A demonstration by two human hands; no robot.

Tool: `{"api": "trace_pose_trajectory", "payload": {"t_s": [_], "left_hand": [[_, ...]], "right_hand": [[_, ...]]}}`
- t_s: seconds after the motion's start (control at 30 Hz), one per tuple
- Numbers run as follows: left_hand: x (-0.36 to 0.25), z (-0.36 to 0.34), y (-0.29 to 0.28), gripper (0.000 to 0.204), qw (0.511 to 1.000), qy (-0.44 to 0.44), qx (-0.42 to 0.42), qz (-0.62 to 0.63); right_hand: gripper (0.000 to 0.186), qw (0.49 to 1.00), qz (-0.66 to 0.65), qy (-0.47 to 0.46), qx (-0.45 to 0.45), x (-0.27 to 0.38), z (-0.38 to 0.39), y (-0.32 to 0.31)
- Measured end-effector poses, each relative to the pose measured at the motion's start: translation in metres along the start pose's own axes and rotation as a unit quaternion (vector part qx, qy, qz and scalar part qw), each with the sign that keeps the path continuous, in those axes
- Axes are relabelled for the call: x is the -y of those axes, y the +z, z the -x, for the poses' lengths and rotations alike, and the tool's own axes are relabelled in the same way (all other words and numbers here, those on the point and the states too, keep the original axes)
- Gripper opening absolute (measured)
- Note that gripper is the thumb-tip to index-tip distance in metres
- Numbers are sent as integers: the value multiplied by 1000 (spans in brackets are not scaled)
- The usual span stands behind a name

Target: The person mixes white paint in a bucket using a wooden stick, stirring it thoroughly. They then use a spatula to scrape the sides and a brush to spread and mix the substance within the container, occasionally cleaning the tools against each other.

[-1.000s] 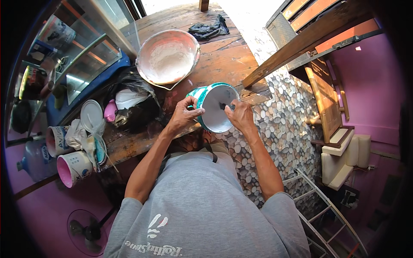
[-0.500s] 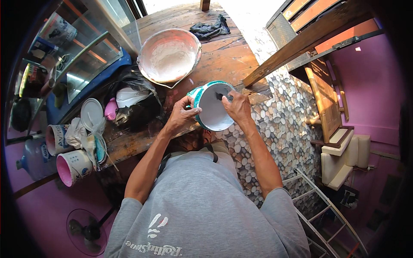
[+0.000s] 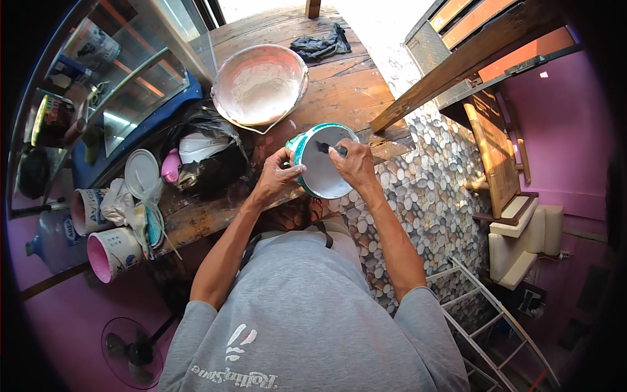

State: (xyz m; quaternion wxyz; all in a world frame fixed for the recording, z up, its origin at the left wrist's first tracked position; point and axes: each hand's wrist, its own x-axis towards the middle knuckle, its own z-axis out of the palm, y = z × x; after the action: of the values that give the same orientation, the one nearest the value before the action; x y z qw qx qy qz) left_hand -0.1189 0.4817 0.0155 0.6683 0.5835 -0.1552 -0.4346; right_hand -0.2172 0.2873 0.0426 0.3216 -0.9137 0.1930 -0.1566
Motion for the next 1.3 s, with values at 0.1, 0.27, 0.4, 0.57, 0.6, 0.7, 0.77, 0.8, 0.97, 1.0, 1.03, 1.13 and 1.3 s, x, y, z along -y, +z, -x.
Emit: {"api": "trace_pose_trajectory", "payload": {"t_s": [0.1, 0.27, 0.4, 0.57, 0.6, 0.7, 0.77, 0.8, 0.97, 1.0, 1.03, 1.13, 1.3], "left_hand": [[-1, 2, 1, 22, 1000, -5, -8, 20], [1, 0, 1, 22, 999, -8, -12, 32], [2, 1, -1, 22, 998, -12, -19, 53], [8, 1, -4, 21, 999, -3, -21, 32], [9, 2, -4, 21, 999, -4, -21, 32], [7, 3, -4, 21, 999, -1, -27, 39], [8, 3, -5, 21, 999, 0, -36, 37], [9, 4, -6, 21, 999, 1, -39, 39], [12, 5, -7, 22, 998, -6, -49, 49], [13, 6, -7, 22, 998, -6, -48, 50], [12, 6, -6, 22, 998, -1, -43, 42], [12, 6, -3, 23, 998, 8, -38, 41], [10, 7, 1, 24, 998, 24, -27, 46]], "right_hand": [[27, 998, 51, 27, 26, -7, 0, -16], [29, 992, 69, 74, 73, -19, 31, -16], [34, 986, -36, 114, 115, -5, 38, -8], [33, 994, -80, 60, 51, 14, 14, 6], [33, 994, -81, 61, 51, 12, 9, 6], [31, 998, 3, 60, 1, 8, 1, 5], [30, 997, 39, 60, 16, 4, 7, 6], [29, 995, 74, 63, 28, 4, 10, 6], [28, 994, 35, 35, 102, 20, 18, 9], [28, 992, 2, 32, 124, 22, 16, 10], [28, 992, 3, 33, 123, 21, 13, 12], [30, 997, -52, 6, 58, 18, 2, 14], [30, 996, -35, 77, 2, 10, -1, 3]]}}
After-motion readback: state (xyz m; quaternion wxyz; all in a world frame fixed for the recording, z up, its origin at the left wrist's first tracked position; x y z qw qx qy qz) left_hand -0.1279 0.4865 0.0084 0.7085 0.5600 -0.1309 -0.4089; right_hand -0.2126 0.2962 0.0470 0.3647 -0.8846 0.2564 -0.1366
